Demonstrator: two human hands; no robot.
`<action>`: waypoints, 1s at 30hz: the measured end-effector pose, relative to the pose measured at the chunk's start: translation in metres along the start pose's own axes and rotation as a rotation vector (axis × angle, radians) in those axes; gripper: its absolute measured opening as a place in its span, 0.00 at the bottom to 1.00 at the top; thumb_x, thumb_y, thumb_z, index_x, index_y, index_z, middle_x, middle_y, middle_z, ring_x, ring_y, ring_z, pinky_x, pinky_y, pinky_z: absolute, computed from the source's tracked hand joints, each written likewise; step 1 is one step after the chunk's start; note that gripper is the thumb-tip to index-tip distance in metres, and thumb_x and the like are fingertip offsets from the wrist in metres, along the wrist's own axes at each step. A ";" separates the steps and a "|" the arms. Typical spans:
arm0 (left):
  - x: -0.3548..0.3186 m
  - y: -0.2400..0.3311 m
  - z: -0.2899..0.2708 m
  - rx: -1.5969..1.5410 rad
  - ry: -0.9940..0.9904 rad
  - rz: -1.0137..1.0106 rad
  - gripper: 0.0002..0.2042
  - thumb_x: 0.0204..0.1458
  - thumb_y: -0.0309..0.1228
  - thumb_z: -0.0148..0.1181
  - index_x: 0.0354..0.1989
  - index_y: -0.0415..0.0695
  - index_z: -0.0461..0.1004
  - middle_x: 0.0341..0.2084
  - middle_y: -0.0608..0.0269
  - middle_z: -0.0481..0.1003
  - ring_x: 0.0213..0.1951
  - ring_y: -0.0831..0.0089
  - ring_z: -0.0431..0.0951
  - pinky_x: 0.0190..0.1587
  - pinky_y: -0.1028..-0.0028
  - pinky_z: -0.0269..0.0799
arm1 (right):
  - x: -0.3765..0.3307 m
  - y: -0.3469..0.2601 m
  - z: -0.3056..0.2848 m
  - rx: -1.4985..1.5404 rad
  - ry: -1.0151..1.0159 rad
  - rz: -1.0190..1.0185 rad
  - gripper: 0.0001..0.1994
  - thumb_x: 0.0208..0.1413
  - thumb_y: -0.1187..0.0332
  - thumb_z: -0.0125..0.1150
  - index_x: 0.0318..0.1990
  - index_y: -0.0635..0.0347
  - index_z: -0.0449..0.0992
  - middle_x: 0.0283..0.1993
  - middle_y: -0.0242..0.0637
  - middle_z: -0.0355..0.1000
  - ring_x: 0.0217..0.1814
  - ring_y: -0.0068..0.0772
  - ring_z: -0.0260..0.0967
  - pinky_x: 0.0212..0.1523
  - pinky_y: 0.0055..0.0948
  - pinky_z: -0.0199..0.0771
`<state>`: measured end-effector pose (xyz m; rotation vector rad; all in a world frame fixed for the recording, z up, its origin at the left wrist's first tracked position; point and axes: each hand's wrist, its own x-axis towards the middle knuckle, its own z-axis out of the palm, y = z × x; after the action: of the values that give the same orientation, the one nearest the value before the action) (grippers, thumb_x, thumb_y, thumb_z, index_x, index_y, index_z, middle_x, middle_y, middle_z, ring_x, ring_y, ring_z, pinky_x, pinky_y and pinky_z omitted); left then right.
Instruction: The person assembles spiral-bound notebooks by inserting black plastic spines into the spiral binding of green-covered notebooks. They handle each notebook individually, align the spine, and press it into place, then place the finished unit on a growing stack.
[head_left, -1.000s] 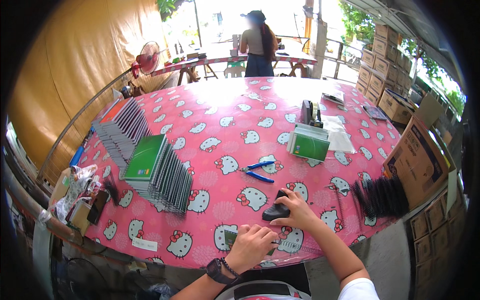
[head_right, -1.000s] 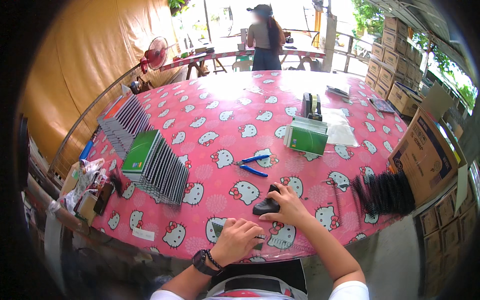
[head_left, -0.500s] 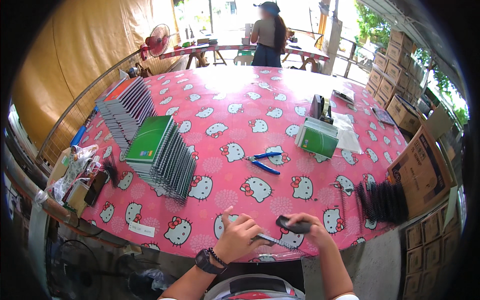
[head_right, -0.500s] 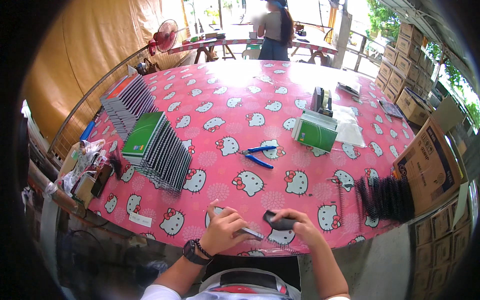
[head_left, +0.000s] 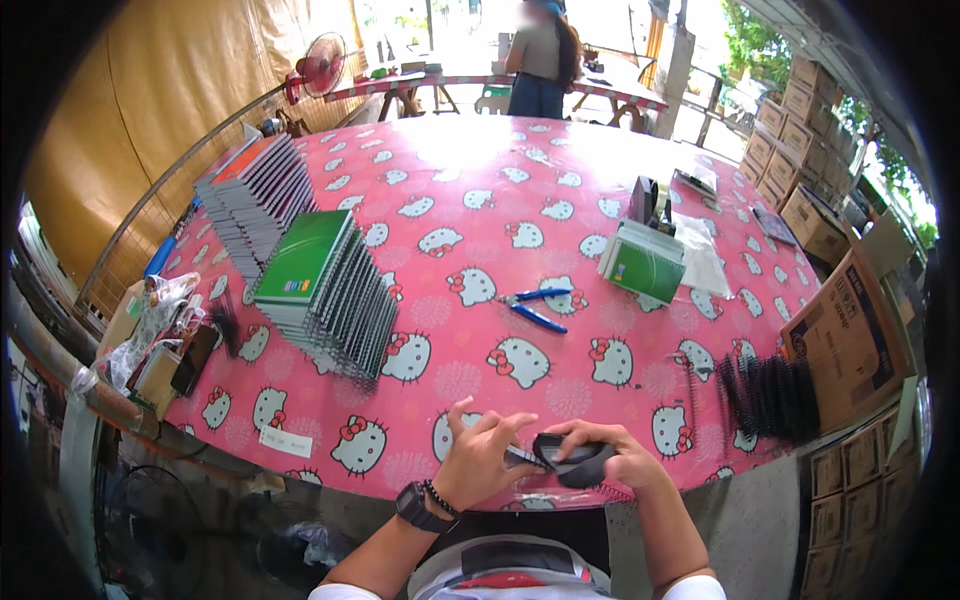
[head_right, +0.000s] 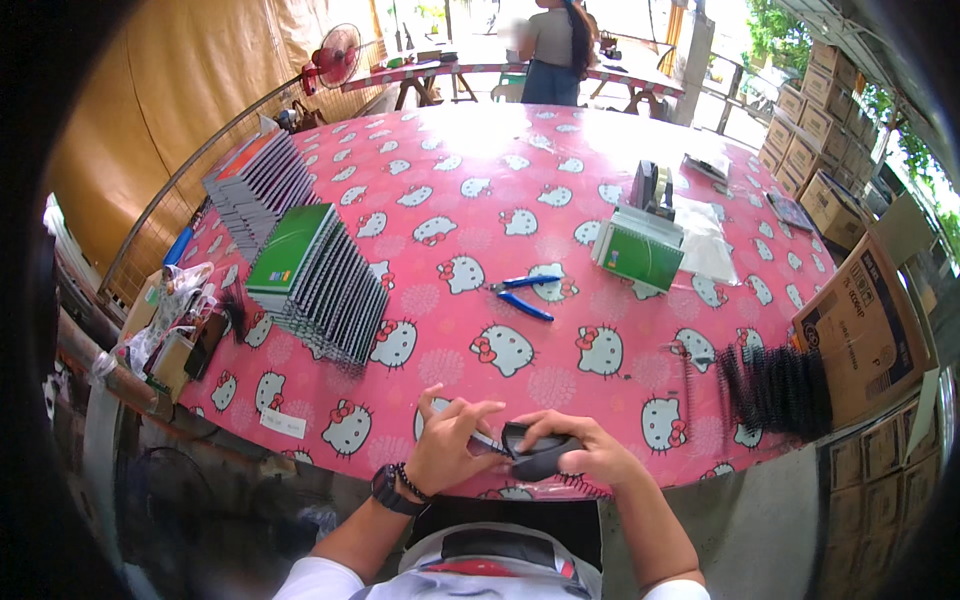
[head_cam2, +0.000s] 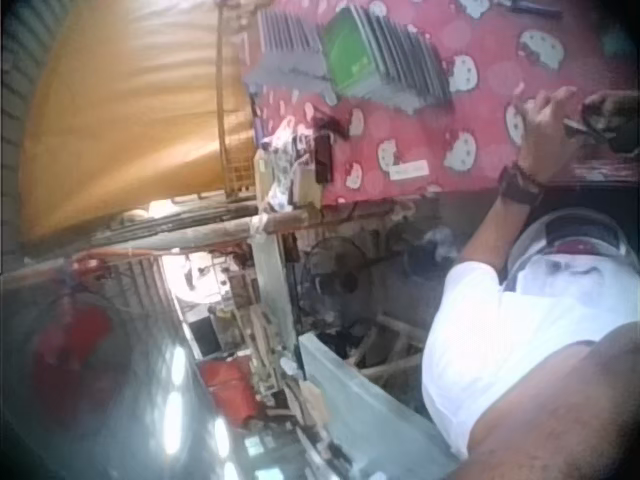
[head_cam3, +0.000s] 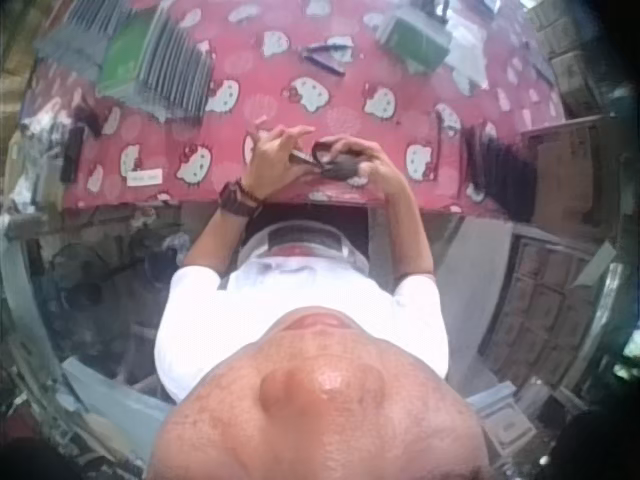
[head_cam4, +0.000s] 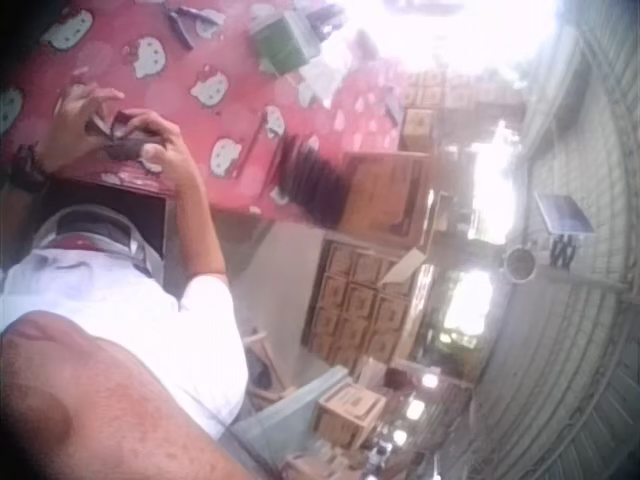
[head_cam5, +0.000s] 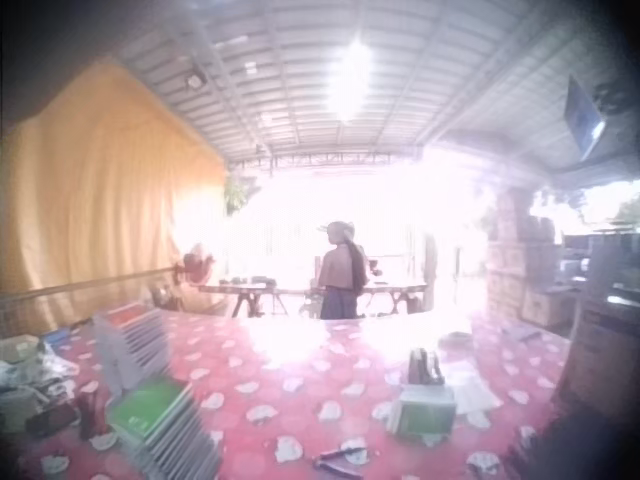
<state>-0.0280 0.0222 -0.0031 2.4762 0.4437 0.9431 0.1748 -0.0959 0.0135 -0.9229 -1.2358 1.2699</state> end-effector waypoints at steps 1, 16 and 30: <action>0.000 0.000 0.000 0.028 -0.013 0.004 0.37 0.31 0.42 0.76 0.54 0.50 0.67 0.27 0.75 0.75 0.35 0.76 0.75 0.59 0.58 0.48 | 0.002 0.002 -0.001 -0.143 0.081 0.078 0.27 0.46 0.46 0.65 0.41 0.63 0.77 0.49 0.45 0.71 0.50 0.36 0.66 0.54 0.35 0.62; -0.029 -0.044 0.024 -0.824 0.154 -0.452 0.24 0.36 0.26 0.76 0.38 0.44 0.65 0.32 0.69 0.69 0.34 0.83 0.69 0.37 0.80 0.69 | 0.004 0.008 0.007 0.027 0.194 0.113 0.40 0.42 0.30 0.56 0.41 0.67 0.75 0.52 0.48 0.70 0.58 0.39 0.64 0.59 0.37 0.60; -0.027 -0.040 0.023 -0.912 0.108 -0.435 0.23 0.37 0.22 0.75 0.36 0.45 0.63 0.27 0.72 0.67 0.30 0.86 0.67 0.32 0.82 0.67 | 0.005 0.004 0.010 0.151 0.080 0.029 0.39 0.42 0.33 0.60 0.43 0.67 0.72 0.56 0.50 0.66 0.55 0.37 0.67 0.57 0.35 0.65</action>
<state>-0.0361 0.0371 -0.0535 1.4414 0.4315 0.8367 0.1641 -0.0919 0.0118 -0.8763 -1.0534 1.3176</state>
